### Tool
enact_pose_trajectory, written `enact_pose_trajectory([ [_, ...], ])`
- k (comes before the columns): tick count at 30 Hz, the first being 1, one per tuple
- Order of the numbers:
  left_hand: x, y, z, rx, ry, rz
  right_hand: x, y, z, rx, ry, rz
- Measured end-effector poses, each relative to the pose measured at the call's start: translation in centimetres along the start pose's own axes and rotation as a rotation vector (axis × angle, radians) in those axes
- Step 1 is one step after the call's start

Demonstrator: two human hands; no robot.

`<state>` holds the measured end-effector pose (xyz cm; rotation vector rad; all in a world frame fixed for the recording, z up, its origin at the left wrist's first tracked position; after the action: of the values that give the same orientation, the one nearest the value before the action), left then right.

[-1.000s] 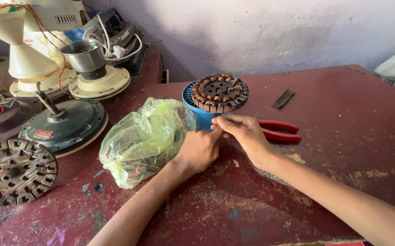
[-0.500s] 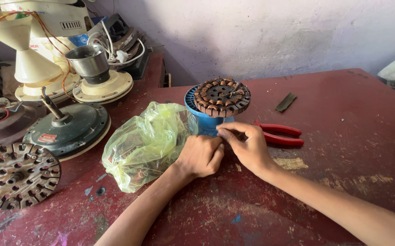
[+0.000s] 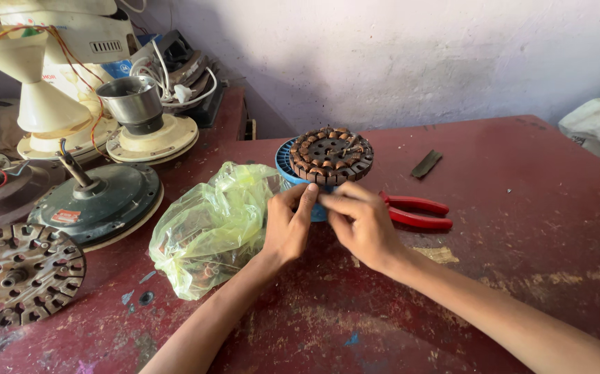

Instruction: The person uses a pair of red pliers to repeatedly pull and adjust small wires or tabs on a blue cylindrical electrical component with copper windings. The hands work methodically around the component's circumference, occasionally rotating it to access different sections.

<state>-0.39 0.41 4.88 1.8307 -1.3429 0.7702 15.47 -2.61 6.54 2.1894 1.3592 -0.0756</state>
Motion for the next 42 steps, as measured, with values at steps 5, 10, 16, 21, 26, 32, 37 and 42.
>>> enact_pose_trajectory([
  [5,-0.1,0.0,-0.2,-0.116,-0.003,-0.072,0.3,-0.6,1.6,-0.099,-0.009,0.024],
  [10,-0.1,-0.5,0.1,-0.223,0.015,-0.097,1.5,-0.4,1.9,-0.171,-0.165,-0.028],
  [16,-0.5,-1.3,0.6,-0.203,-0.033,-0.095,1.2,-0.4,2.3,-0.105,-0.264,0.089],
  [21,-1.5,-1.9,0.9,-0.236,0.002,-0.1,2.0,-0.1,2.6,0.072,-0.459,0.064],
  [26,-2.1,-2.9,1.6,-0.443,0.02,-0.042,3.8,-0.6,2.1,-0.053,-0.746,-0.348],
  [32,-1.9,-3.3,2.1,-0.565,0.149,-0.008,3.7,-0.2,1.5,-0.056,-0.828,-0.571],
  [37,-0.9,-2.9,2.1,-0.518,0.097,0.094,2.9,0.1,1.8,-0.005,-0.808,-0.499],
  [42,-1.1,-3.1,2.1,-0.582,0.16,0.015,2.7,0.7,1.4,0.057,-0.72,-0.469],
])
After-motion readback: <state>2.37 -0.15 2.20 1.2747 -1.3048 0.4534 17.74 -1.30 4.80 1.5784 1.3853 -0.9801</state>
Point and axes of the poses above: each hand's wrist, its own z-axis away from the middle knuckle, its own y-axis out of the back of the hand, x = y × z, the point moved 3 cm from there along -z, towards the middle knuckle, and after that the axes turned 6 degrees about x, right-handed, at the moved point
